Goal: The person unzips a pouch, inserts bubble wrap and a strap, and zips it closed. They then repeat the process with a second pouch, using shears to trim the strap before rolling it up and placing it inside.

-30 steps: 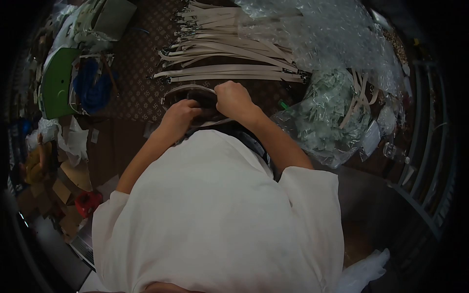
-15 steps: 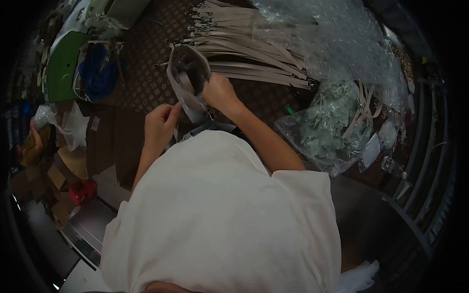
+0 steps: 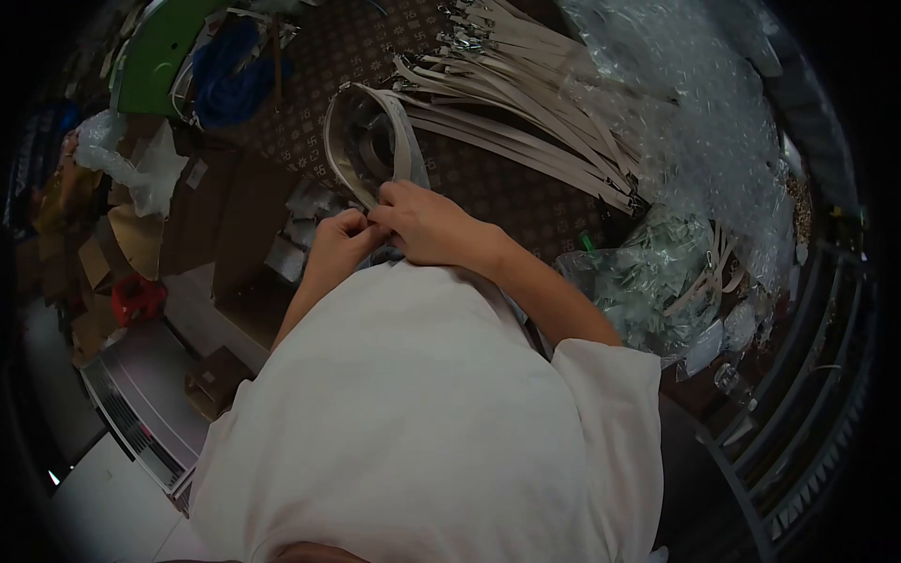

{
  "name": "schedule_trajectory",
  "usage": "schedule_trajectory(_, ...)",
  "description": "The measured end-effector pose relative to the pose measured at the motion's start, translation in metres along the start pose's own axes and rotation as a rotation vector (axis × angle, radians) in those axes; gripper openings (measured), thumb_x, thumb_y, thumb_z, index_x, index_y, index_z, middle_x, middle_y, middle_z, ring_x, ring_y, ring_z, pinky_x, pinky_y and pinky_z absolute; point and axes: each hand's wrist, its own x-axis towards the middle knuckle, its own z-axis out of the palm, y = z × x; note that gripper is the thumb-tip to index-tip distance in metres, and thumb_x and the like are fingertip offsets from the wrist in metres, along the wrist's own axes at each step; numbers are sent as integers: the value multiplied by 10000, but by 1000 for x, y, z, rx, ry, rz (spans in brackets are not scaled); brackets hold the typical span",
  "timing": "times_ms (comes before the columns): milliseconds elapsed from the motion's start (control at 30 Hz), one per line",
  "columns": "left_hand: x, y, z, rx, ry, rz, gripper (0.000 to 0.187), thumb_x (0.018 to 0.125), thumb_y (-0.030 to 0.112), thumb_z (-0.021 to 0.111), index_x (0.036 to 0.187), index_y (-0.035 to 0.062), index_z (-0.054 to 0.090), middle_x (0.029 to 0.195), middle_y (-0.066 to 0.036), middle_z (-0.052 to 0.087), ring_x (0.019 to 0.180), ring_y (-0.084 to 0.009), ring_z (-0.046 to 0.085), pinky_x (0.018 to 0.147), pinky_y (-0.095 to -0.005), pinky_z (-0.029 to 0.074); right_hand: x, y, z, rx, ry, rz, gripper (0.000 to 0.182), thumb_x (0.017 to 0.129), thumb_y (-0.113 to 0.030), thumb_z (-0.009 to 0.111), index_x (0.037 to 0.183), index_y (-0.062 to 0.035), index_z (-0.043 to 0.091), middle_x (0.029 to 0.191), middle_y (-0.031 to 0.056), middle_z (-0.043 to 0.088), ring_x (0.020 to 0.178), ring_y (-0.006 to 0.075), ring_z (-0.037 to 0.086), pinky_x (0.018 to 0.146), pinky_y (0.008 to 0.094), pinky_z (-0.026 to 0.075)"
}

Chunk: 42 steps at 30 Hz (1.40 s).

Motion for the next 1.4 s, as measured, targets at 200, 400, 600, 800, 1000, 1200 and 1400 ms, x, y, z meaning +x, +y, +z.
schedule_trajectory(200, -17, -2, -8, -152, 57, 166, 246, 797, 232, 643, 837, -9, 617, 646, -27, 549, 636, -102, 512, 590, -225, 414, 16, 3, 10, 161, 91, 121, 121, 659, -34, 652, 773, -7, 622, 701, 109, 552, 652, 265, 562, 579, 339, 462)
schedule_trajectory(400, -14, -13, -10, -196, -66, -111, 283, 854, 271, 566, 862, -6, 624, 698, -15, 581, 673, -79, 520, 609, -211, 413, 22, -3, 31, 648, 190, 499, 115, 667, -50, 684, 767, -8, 649, 696, 117, 608, 612, 232, 599, 556, 281, 470)
schedule_trajectory(600, -17, -20, -8, -431, -145, -170, 293, 872, 268, 536, 812, -6, 620, 683, 13, 557, 634, -49, 471, 560, -204, 380, 46, 10, 24, 14, 387, 184, 104, 626, -74, 707, 704, -35, 650, 728, 86, 563, 647, 260, 566, 583, 327, 461)
schedule_trajectory(800, -17, -30, -7, -336, -213, -193, 290, 862, 246, 541, 756, -10, 625, 661, 11, 550, 633, -59, 467, 580, -224, 386, 115, 91, -13, -86, 759, 288, 121, 624, -127, 724, 684, -60, 642, 740, 68, 549, 670, 255, 562, 602, 348, 462)
schedule_trajectory(1000, 24, -72, -52, -160, -336, -92, 430, 889, 374, 454, 786, 5, 650, 708, -29, 599, 682, -118, 542, 645, -256, 418, 113, 100, -9, -242, 525, 182, 203, 755, -180, 673, 897, -44, 621, 821, 90, 562, 688, 196, 601, 607, 275, 486)
schedule_trajectory(1200, 125, -114, -43, -956, -75, -61, 674, 880, 586, 239, 1266, 56, 399, 1229, -99, 467, 1027, -203, 515, 851, -318, 425, 92, 95, 84, 455, 533, 307, 615, 868, -397, 457, 1305, 2, 290, 1274, 251, 356, 1209, 329, 339, 986, 371, 278)
schedule_trajectory(1400, 162, -107, 18, -1531, -135, 837, 576, 905, 471, 330, 1337, 92, 287, 1300, -86, 390, 1148, -218, 443, 954, -322, 396, 118, 28, 28, 16, 457, 229, 669, 867, -439, 430, 1329, 13, 261, 1355, 301, 215, 1301, 373, 173, 1041, 424, 172)
